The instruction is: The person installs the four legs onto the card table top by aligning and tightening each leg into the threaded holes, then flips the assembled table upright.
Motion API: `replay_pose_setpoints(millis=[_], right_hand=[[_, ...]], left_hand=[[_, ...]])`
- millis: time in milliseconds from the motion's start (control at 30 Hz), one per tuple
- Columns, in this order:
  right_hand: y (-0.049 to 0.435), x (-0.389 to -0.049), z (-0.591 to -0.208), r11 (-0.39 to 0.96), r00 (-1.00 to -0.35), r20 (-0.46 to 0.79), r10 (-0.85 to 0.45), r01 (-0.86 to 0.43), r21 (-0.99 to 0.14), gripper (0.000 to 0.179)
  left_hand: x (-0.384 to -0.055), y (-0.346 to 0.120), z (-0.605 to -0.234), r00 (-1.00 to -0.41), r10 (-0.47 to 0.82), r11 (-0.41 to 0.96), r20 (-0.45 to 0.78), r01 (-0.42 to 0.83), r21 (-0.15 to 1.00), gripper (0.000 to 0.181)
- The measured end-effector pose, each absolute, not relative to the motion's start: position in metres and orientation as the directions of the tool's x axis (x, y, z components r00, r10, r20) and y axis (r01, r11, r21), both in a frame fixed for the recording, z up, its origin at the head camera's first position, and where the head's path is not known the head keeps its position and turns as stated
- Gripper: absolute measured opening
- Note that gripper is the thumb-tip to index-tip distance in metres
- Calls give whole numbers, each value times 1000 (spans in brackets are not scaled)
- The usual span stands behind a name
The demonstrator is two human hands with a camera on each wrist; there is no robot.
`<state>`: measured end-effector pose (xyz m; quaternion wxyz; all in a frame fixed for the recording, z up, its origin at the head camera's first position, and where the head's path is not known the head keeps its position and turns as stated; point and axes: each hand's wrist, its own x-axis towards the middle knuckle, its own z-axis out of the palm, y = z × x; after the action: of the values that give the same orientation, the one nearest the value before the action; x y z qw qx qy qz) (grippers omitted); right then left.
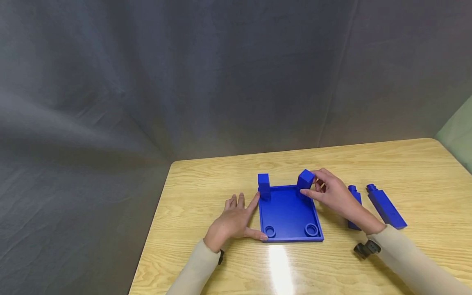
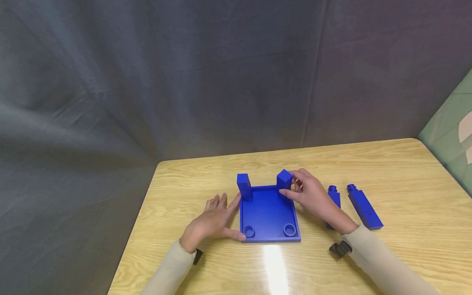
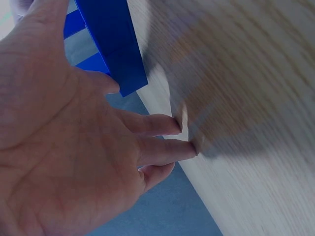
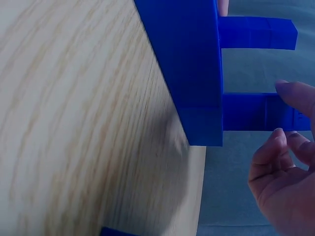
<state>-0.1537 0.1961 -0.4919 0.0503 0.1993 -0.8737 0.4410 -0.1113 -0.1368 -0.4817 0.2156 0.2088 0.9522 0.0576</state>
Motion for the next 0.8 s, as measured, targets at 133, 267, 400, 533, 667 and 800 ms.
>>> replay_pose_setpoints(millis=[133,267,400,533,667,800], right_hand=[[195,-154,-493,527,-920,264,-289,-383,-758,26],[195,-155,-493,526,-924,270,-271,-377,-762,36],[197,-154,-492,534,-934,251,-254,-352,-769,34],[197,-154,-492,536,-945,220,-240,-318,-782,31],[198,-153,-493,535,-958,179,-225,-275,-799,33],[198,-154,-494,527,-962,168,-217,-261,-809,38]], left_hand=[[-111,-136,-481,-821,420,907,-387,371,200,133],[-111,-136,-481,-821,421,907,-386,369,204,133],[-111,-136,-481,-821,421,907,-385,373,196,133],[-112,-135,-481,-822,420,908,-385,377,184,133],[-112,-136,-482,-821,421,907,-386,375,192,133],[-112,-136,-482,-822,420,907,-385,368,204,133]])
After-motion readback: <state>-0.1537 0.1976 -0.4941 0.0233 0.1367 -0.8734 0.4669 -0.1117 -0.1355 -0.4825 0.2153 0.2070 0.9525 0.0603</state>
